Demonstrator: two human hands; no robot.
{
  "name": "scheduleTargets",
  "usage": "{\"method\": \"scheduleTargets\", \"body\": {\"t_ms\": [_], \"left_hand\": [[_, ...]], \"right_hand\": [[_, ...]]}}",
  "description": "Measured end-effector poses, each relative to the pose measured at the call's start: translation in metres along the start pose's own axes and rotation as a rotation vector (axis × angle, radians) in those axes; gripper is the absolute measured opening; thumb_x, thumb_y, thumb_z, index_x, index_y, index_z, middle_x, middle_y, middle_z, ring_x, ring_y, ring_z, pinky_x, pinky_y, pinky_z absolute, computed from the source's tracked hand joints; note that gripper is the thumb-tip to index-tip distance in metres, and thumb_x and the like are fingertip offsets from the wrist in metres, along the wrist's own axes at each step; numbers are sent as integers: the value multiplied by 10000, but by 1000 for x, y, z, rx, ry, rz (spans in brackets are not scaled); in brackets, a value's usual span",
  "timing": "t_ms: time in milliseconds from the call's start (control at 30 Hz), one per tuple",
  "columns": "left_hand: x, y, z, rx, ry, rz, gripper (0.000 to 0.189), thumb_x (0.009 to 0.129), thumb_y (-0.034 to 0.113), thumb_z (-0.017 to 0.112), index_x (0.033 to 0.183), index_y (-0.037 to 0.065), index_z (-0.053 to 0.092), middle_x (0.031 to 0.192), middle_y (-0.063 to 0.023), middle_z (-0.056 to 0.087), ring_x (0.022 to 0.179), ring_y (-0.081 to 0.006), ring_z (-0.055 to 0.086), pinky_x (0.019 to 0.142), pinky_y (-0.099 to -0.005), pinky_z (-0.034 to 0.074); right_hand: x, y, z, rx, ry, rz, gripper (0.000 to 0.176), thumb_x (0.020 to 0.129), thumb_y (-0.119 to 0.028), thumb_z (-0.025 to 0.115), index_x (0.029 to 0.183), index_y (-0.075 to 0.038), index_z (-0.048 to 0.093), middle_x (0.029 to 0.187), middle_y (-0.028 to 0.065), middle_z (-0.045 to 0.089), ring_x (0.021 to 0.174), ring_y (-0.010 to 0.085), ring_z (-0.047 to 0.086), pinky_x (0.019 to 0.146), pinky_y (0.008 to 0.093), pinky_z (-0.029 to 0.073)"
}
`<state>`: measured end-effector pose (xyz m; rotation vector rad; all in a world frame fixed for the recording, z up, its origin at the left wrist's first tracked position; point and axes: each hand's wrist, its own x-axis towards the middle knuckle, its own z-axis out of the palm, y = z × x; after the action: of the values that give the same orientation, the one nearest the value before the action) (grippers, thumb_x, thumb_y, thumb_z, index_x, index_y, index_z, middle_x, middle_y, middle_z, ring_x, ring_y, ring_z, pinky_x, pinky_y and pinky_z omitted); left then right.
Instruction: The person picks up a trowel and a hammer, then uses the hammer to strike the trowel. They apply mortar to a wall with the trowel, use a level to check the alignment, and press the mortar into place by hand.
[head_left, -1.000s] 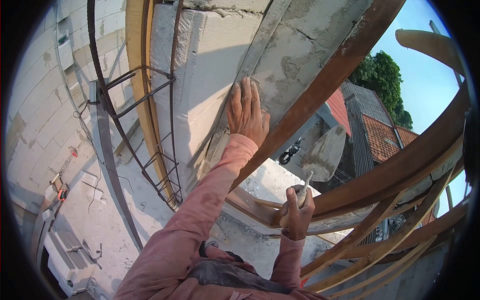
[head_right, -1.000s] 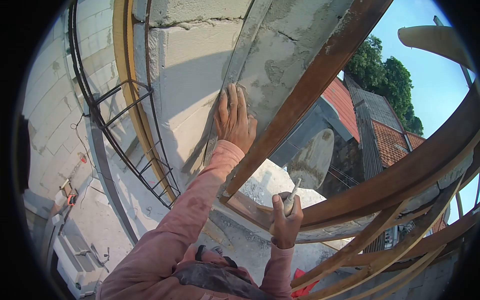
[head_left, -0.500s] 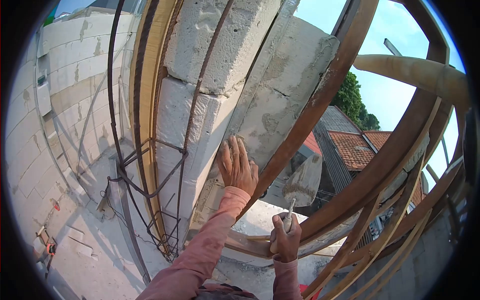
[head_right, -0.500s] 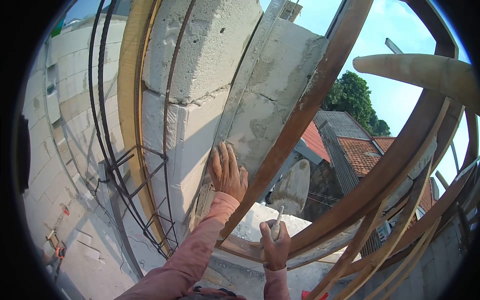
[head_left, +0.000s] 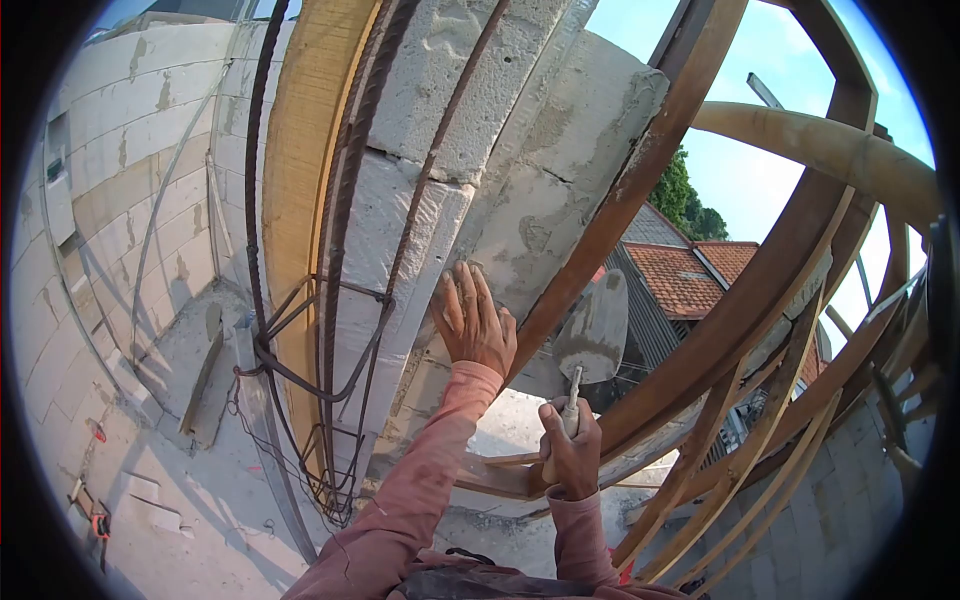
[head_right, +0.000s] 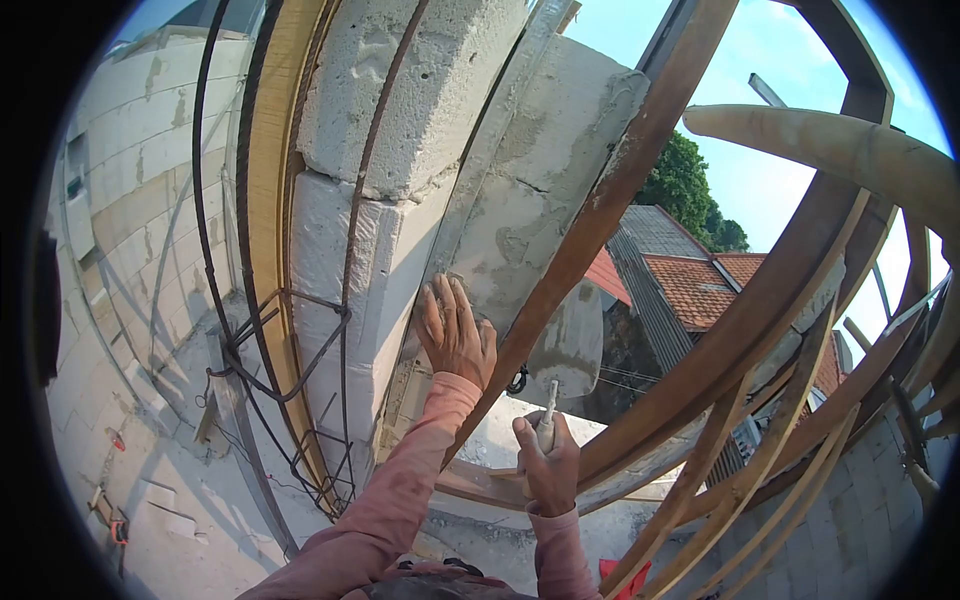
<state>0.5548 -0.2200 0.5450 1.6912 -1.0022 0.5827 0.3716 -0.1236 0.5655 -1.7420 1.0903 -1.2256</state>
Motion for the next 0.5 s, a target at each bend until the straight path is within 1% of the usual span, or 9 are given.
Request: {"method": "scheduleTargets", "body": {"t_ms": [100,200,500], "left_hand": [[1,1,-4,-12,-19,2,807,903,265,591,1574,-66,290,1671,-225,232,1545,-418,180,1223,-600,174],[0,1,-4,-8,-16,-2,809,906,304,601,1578,-37,307,1666,-202,258,1548,-398,186,1228,-623,168],[0,1,-4,6,-19,18,798,920,299,583,1573,-61,298,1667,-224,243,1554,-414,161,1234,-625,150]], "right_hand": [[-2,3,-2,-1,1,13,319,963,-313,760,981,-31,611,700,-7,577,514,64,525,461,246,415],[-1,4,-4,33,7,34,324,963,-317,760,982,-30,611,710,-2,581,517,65,525,467,248,418],[-3,9,-5,70,9,68,323,962,-318,763,974,-36,606,716,-10,577,540,61,530,480,249,422]]}}
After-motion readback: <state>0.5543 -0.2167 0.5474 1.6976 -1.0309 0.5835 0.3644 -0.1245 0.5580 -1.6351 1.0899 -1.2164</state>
